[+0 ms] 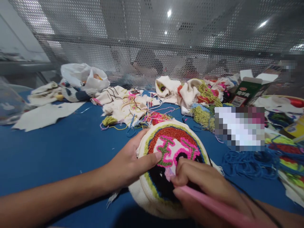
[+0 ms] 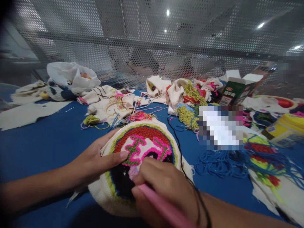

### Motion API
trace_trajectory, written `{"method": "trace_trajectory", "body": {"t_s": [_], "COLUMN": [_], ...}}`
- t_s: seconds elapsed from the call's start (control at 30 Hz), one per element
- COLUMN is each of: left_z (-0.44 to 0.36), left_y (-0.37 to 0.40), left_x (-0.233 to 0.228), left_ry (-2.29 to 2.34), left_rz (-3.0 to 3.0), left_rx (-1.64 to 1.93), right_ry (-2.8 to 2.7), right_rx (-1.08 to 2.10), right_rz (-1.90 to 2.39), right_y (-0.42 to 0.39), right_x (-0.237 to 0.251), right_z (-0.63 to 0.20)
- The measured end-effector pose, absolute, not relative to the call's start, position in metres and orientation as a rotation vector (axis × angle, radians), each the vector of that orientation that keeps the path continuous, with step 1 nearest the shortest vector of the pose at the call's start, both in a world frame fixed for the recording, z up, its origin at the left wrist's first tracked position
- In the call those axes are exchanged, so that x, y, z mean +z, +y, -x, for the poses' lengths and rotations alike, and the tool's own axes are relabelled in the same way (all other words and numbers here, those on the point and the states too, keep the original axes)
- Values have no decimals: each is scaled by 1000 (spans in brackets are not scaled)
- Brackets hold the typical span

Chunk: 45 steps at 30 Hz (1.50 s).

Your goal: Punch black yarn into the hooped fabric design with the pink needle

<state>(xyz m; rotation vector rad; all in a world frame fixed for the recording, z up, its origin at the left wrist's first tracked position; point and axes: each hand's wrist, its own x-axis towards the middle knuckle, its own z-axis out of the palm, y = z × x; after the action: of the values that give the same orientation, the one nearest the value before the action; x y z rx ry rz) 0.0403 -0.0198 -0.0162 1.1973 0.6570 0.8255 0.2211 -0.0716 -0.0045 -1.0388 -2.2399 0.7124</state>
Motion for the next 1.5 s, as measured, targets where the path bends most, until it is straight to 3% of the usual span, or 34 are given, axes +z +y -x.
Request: {"method": "trace_trajectory", "body": {"t_s": [0.13, 0.37, 0.87, 1.13, 1.5], "left_z": [-40, -41, -41, -41, -39], "left_y": [-19, -20, -22, -22, -20], "left_x": [-15, -14, -16, -14, -16], "left_ry": [646, 635, 657, 624, 618], "left_rz": [-1159, -1102, -1208, -1090, -1088], "left_rx": [793, 784, 823, 774, 775], "right_ry": [-1834, -1639, -2398, -1854, -1608], "right_rx": [1029, 1167, 730, 990, 1154], "right_rz": [1259, 1218, 1032, 1267, 1154], "right_y": [-74, -74, -66, -74, -75], "right_x": [0, -8, 2, 0, -10], "right_z": [-230, -233, -224, -228, -233]}}
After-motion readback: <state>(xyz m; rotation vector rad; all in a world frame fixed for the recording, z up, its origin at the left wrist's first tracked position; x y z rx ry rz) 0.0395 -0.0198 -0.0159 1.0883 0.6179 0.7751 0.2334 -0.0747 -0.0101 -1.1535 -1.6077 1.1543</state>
